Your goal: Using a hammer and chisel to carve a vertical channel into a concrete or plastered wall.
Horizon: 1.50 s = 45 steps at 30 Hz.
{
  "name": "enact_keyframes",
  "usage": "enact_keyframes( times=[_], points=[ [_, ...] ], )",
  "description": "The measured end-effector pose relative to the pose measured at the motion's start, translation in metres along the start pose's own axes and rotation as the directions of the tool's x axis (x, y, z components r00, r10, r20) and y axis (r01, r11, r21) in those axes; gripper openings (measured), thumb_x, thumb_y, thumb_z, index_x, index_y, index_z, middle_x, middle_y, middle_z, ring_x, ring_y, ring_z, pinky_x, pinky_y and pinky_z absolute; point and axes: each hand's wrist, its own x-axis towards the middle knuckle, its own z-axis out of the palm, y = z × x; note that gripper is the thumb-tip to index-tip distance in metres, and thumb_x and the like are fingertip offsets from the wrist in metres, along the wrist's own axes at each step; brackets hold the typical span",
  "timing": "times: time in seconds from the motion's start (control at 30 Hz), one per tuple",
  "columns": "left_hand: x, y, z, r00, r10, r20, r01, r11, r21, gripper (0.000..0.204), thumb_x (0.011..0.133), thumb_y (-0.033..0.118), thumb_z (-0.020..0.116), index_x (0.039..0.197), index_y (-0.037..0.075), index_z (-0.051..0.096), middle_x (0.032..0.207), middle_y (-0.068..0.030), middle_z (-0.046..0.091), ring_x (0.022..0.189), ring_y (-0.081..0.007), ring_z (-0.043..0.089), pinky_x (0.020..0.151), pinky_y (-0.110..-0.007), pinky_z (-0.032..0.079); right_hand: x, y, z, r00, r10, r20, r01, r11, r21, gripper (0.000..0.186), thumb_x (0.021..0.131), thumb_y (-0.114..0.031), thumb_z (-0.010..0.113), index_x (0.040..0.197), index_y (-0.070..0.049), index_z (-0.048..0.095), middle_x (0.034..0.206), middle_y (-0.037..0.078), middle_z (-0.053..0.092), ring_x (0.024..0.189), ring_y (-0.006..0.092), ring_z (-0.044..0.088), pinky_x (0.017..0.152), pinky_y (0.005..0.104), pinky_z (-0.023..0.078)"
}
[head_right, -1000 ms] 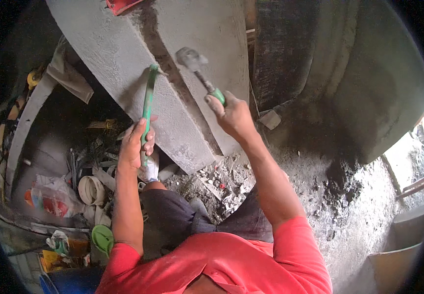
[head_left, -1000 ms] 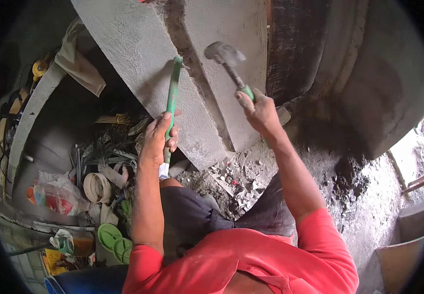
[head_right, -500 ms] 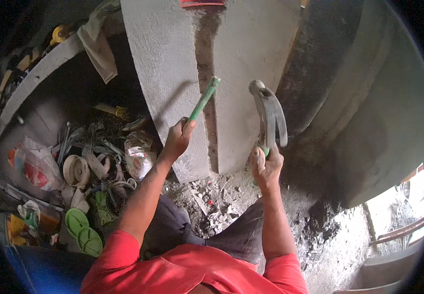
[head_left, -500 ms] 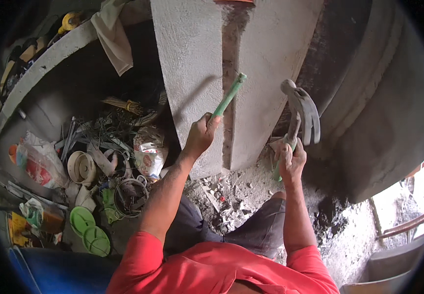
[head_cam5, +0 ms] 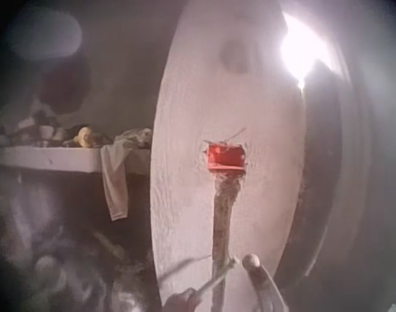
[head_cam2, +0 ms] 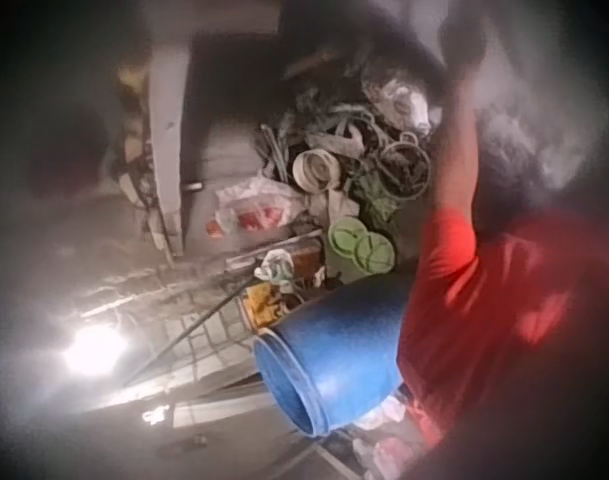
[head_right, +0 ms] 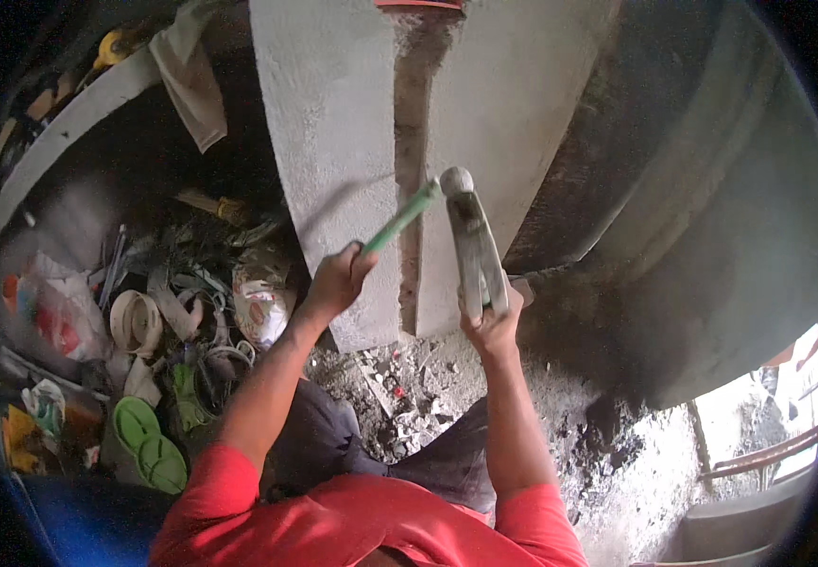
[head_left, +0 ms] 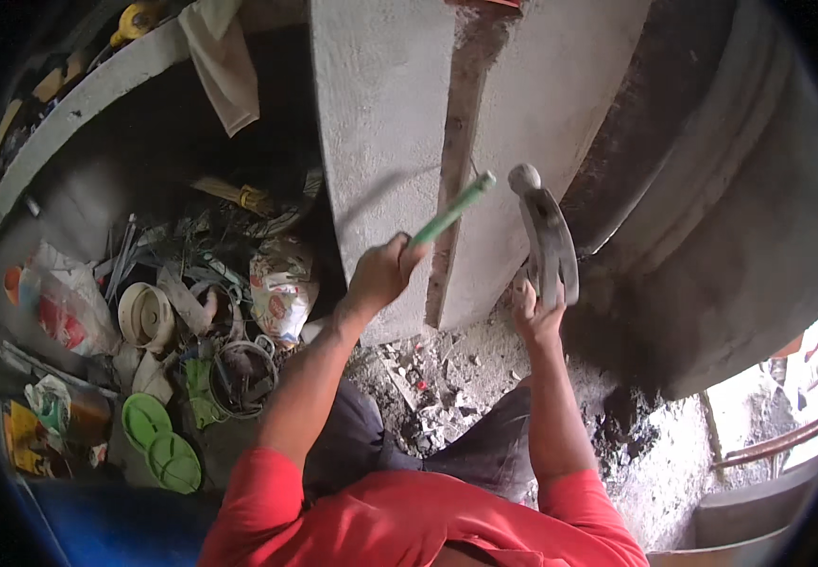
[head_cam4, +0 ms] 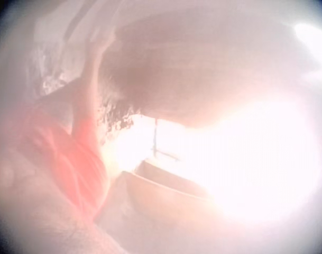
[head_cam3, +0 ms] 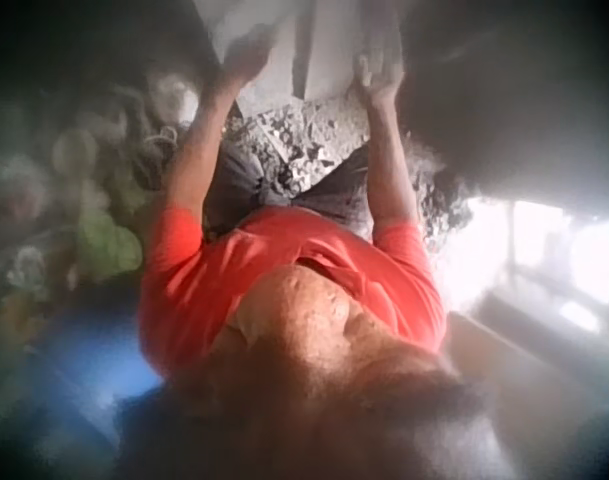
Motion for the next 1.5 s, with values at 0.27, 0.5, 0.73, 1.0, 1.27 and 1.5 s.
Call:
enact_keyframes(
  times=[0.27, 0.5, 0.73, 1.0, 1.27, 1.5],
  points=[
    [0.013, -0.006, 0.014, 0.991, -0.130, 0.013, 0.128, 0.955, -0.267, 0.047, 0.103, 0.045, 0.050, 0.090, 0.001, 0.056, 0.066, -0.0222, 0.056, 0.064, -0.0465, 0.058, 0.056, -0.048, 0.043, -0.010, 0.000, -0.020, 0.995, -0.100, -0.019, 0.098, 0.993, -0.071, 0.017, 0.078, -0.010, 0.071, 0.089, 0.000, 0.062, 0.073, 0.006, 0.060, 0.062, 0.0145, 0.057, 0.060, 0.0288, 0.047],
    [0.018, -0.017, 0.012, 0.993, -0.117, 0.005, 0.112, 0.933, -0.343, 0.045, 0.103, 0.043, 0.051, 0.089, 0.001, 0.057, 0.066, -0.0217, 0.055, 0.063, -0.0433, 0.056, 0.056, -0.046, 0.042, -0.006, 0.033, 0.009, 0.987, 0.054, 0.152, -0.048, 0.998, -0.042, 0.033, 0.079, -0.023, 0.075, 0.097, 0.000, 0.060, 0.074, 0.021, 0.063, 0.066, 0.0398, 0.064, 0.060, 0.0386, 0.050],
    [0.017, -0.018, 0.011, 0.997, -0.080, 0.013, 0.081, 0.990, -0.119, 0.049, 0.104, 0.049, 0.044, 0.092, 0.002, 0.056, 0.071, -0.0237, 0.061, 0.069, -0.0461, 0.062, 0.058, -0.051, 0.047, 0.002, 0.004, 0.007, 0.952, 0.277, 0.133, -0.292, 0.951, 0.106, 0.029, 0.088, -0.025, 0.068, 0.096, 0.002, 0.063, 0.074, 0.014, 0.064, 0.065, 0.0276, 0.065, 0.062, 0.0341, 0.050],
    [-0.003, 0.006, 0.022, 0.989, -0.144, 0.019, 0.146, 0.976, -0.161, 0.050, 0.103, 0.048, 0.045, 0.088, 0.002, 0.055, 0.064, -0.0229, 0.057, 0.064, -0.0466, 0.061, 0.056, -0.052, 0.046, -0.030, 0.025, -0.024, 0.999, -0.033, 0.004, 0.033, 0.999, -0.036, 0.022, 0.078, -0.012, 0.071, 0.095, -0.001, 0.063, 0.078, 0.010, 0.063, 0.066, 0.0190, 0.060, 0.064, 0.0296, 0.049],
    [0.003, 0.001, 0.023, 0.981, -0.194, 0.023, 0.192, 0.929, -0.316, 0.045, 0.104, 0.041, 0.049, 0.086, 0.000, 0.055, 0.063, -0.0230, 0.053, 0.060, -0.0427, 0.058, 0.054, -0.045, 0.042, -0.030, 0.012, -0.011, 0.997, 0.013, 0.072, -0.015, 1.000, 0.016, 0.037, 0.074, -0.029, 0.079, 0.096, -0.002, 0.064, 0.075, 0.012, 0.066, 0.065, 0.0253, 0.067, 0.063, 0.0322, 0.051],
    [0.008, 0.010, 0.018, 0.988, -0.150, -0.045, 0.138, 0.968, -0.209, 0.033, 0.105, 0.029, 0.049, 0.089, 0.000, 0.056, 0.066, -0.0202, 0.052, 0.057, -0.0379, 0.051, 0.052, -0.045, 0.042, 0.020, -0.010, 0.020, 0.915, 0.329, 0.235, -0.323, 0.944, -0.064, 0.031, 0.092, -0.027, 0.066, 0.098, 0.003, 0.063, 0.074, 0.014, 0.065, 0.066, 0.0195, 0.063, 0.062, 0.0333, 0.050]
  ],
)
